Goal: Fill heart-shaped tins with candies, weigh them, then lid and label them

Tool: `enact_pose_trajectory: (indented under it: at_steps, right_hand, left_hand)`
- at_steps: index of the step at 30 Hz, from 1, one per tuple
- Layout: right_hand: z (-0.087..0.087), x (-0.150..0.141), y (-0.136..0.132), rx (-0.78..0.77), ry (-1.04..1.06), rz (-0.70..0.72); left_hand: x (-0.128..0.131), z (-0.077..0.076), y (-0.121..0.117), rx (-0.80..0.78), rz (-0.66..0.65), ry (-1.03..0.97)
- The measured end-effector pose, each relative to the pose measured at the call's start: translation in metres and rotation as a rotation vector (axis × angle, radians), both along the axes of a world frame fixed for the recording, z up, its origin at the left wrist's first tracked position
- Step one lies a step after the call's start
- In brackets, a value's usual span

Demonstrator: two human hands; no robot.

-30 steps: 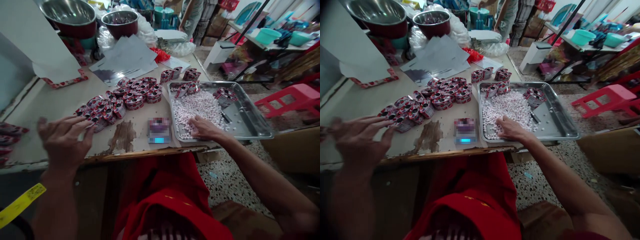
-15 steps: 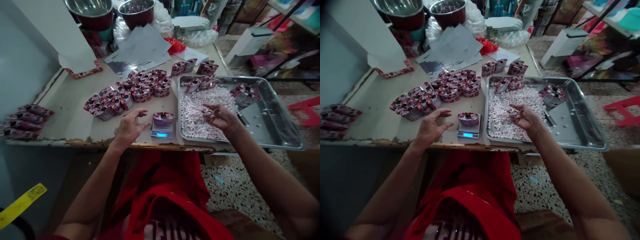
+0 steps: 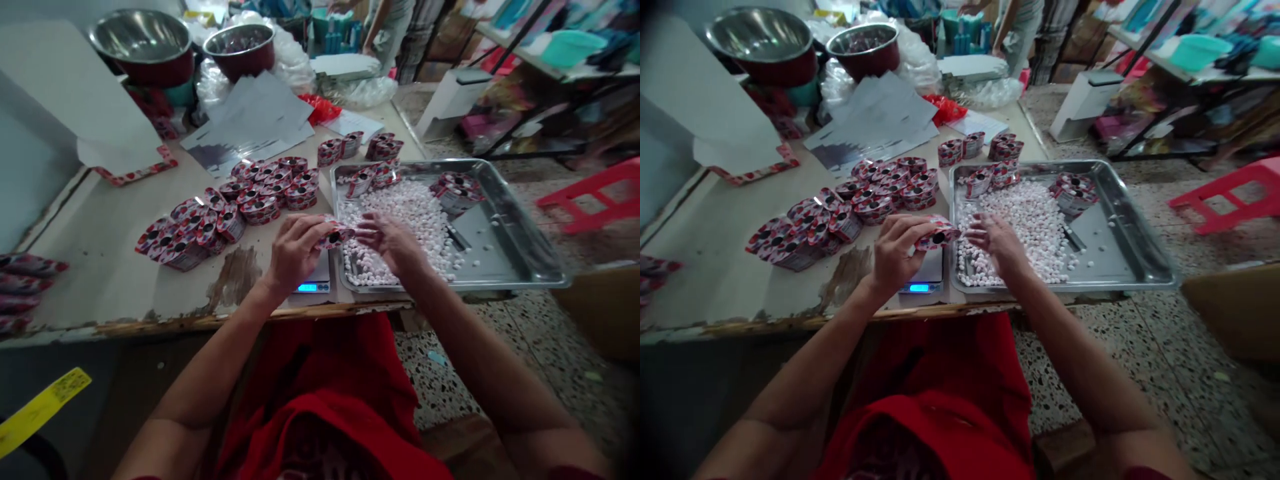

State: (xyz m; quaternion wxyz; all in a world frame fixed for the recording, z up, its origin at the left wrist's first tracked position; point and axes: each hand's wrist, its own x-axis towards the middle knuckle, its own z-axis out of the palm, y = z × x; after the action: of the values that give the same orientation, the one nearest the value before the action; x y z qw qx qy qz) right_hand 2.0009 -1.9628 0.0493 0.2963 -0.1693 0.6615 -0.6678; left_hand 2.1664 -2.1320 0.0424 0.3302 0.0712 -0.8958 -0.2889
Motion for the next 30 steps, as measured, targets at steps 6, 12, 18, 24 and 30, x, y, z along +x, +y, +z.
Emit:
enact_pose_trajectory:
  at_steps: [6,12,18,24,30]
  right_hand:
    - [0.008,0.029,-0.025,-0.36,-0.689,-0.041]
    - [0.001,0.02,-0.018,-0.268,-0.591,0.032]
    - [-0.002,-0.011,0.001,0.306,0.578,-0.004]
    - [-0.008,-0.025,-0.069,0.296,1.233,0.142]
    - [-0.018,-0.022,-0.161,0.374,1.549,0.319]
  left_hand:
    - [-0.034,-0.003,0.002,-0.103,0.017,0.055]
    - [-0.04,-0.02,0.0,0.16,0.127,0.095]
    - [0.007,-0.009,-0.008,0.756,0.162,0.003]
    - [0.093,0.005,-0.049,0.871,0.204,0.037]
    - [0.217,0.068,-0.249,0.403,0.683,0.088]
